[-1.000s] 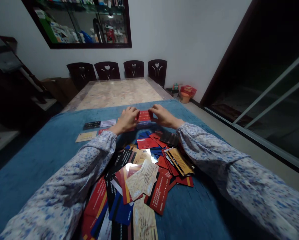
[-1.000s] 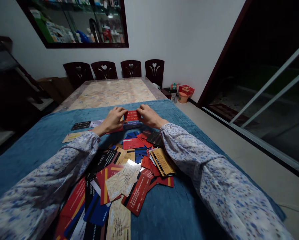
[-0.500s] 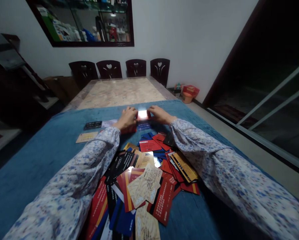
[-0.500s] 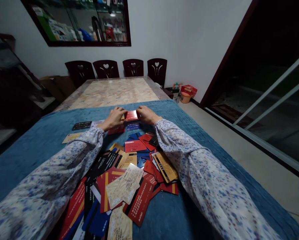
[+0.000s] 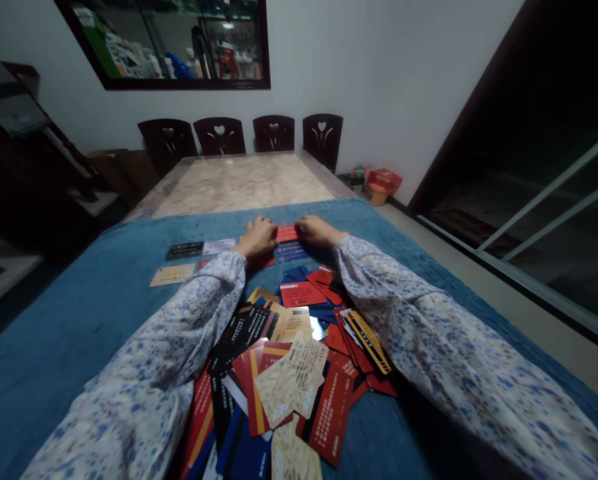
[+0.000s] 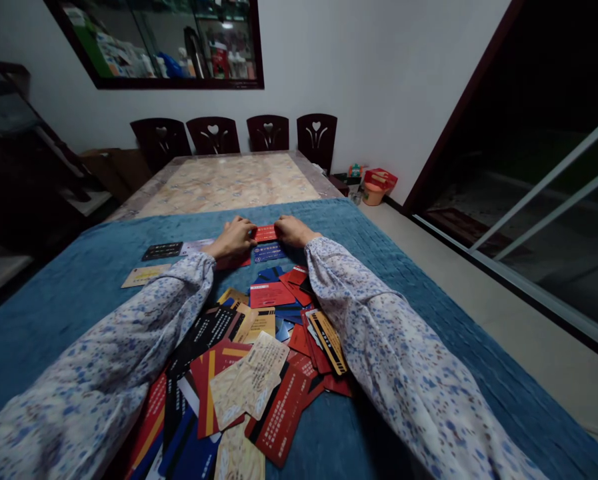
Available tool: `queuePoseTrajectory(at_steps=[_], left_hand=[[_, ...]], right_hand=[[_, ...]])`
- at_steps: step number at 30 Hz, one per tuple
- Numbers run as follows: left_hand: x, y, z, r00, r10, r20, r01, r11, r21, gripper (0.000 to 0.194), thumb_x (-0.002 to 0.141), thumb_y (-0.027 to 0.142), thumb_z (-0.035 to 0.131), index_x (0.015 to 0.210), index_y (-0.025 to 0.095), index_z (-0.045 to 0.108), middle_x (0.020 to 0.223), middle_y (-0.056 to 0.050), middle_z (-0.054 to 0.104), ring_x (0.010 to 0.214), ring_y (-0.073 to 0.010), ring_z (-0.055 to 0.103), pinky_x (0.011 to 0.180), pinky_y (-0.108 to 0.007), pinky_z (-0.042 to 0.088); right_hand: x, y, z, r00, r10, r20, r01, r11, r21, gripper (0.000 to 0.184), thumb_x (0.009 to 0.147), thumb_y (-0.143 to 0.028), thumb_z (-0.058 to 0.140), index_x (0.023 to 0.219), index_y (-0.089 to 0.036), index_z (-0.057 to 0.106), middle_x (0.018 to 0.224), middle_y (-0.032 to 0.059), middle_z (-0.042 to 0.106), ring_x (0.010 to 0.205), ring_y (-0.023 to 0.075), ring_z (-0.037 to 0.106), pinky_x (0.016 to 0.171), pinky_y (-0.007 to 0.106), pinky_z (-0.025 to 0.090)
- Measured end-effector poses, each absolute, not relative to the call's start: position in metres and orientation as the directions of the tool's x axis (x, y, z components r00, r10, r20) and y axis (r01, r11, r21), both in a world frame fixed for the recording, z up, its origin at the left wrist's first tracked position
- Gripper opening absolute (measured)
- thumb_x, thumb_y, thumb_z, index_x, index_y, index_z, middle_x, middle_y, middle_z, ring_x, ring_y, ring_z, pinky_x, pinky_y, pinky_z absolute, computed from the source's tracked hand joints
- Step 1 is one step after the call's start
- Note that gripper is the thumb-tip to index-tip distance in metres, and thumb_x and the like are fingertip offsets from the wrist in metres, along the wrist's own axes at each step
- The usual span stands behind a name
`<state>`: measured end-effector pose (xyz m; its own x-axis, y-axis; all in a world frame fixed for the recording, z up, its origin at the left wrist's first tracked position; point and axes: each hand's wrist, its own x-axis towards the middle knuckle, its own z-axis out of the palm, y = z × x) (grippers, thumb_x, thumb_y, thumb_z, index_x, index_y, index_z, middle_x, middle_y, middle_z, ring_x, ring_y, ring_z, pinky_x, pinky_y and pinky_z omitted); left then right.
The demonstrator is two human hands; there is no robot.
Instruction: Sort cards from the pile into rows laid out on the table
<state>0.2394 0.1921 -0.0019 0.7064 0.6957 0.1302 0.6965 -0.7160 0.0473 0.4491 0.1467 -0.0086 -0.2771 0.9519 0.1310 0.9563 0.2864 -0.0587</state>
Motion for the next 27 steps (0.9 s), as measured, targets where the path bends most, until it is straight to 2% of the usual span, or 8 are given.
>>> queuePoseTrajectory(at_steps=[8, 16, 22, 27], left_hand=[[0.244, 0.195, -0.003, 0.703, 0.707, 0.08, 0.704, -0.707, 0.06, 0.024, 0.085, 0.024, 0.063, 0.105, 0.017, 0.075, 0.124, -0.016, 0.069, 0.127, -0.0384, 0.047, 0.102, -0.056, 0.041], [0.246, 0.205, -0.007, 0.699, 0.714, 0.028, 0.71, -0.699, 0.086, 0.022, 0.084, 0.027, 0.065, 0.103, 0.022, 0.076, 0.117, -0.014, 0.071, 0.128, -0.0383, 0.046, 0.105, -0.058, 0.038], [0.246, 0.208, -0.005, 0.702, 0.712, -0.004, 0.71, -0.7, 0.076, 0.02, 0.084, 0.027, 0.065, 0.1, 0.021, 0.076, 0.115, -0.014, 0.069, 0.128, -0.038, 0.045, 0.106, -0.059, 0.038], [0.248, 0.208, -0.005, 0.7, 0.714, -0.011, 0.713, -0.699, 0.06, 0.022, 0.082, 0.026, 0.064, 0.1, 0.023, 0.076, 0.114, -0.014, 0.069, 0.128, -0.0373, 0.044, 0.106, -0.059, 0.038]], right_hand=[[0.446, 0.145, -0.004, -0.245, 0.967, 0.064, 0.968, 0.248, -0.048, 0.032, 0.085, -0.011, 0.064, 0.115, -0.012, 0.074, 0.121, 0.0156, 0.071, 0.105, 0.0219, 0.067, 0.086, 0.024, 0.044], [0.444, 0.146, -0.002, -0.234, 0.972, 0.011, 0.971, 0.234, -0.045, 0.029, 0.086, -0.011, 0.063, 0.11, -0.013, 0.077, 0.111, 0.0124, 0.076, 0.1, 0.0205, 0.068, 0.08, 0.022, 0.043], [0.443, 0.144, 0.001, -0.226, 0.974, 0.014, 0.973, 0.226, -0.05, 0.032, 0.087, -0.013, 0.062, 0.114, -0.012, 0.078, 0.117, 0.0149, 0.075, 0.103, 0.0215, 0.068, 0.084, 0.022, 0.044], [0.442, 0.141, 0.004, -0.209, 0.978, 0.026, 0.975, 0.21, -0.07, 0.037, 0.089, -0.015, 0.059, 0.122, -0.013, 0.077, 0.113, 0.0135, 0.078, 0.099, 0.0209, 0.07, 0.082, 0.022, 0.045]])
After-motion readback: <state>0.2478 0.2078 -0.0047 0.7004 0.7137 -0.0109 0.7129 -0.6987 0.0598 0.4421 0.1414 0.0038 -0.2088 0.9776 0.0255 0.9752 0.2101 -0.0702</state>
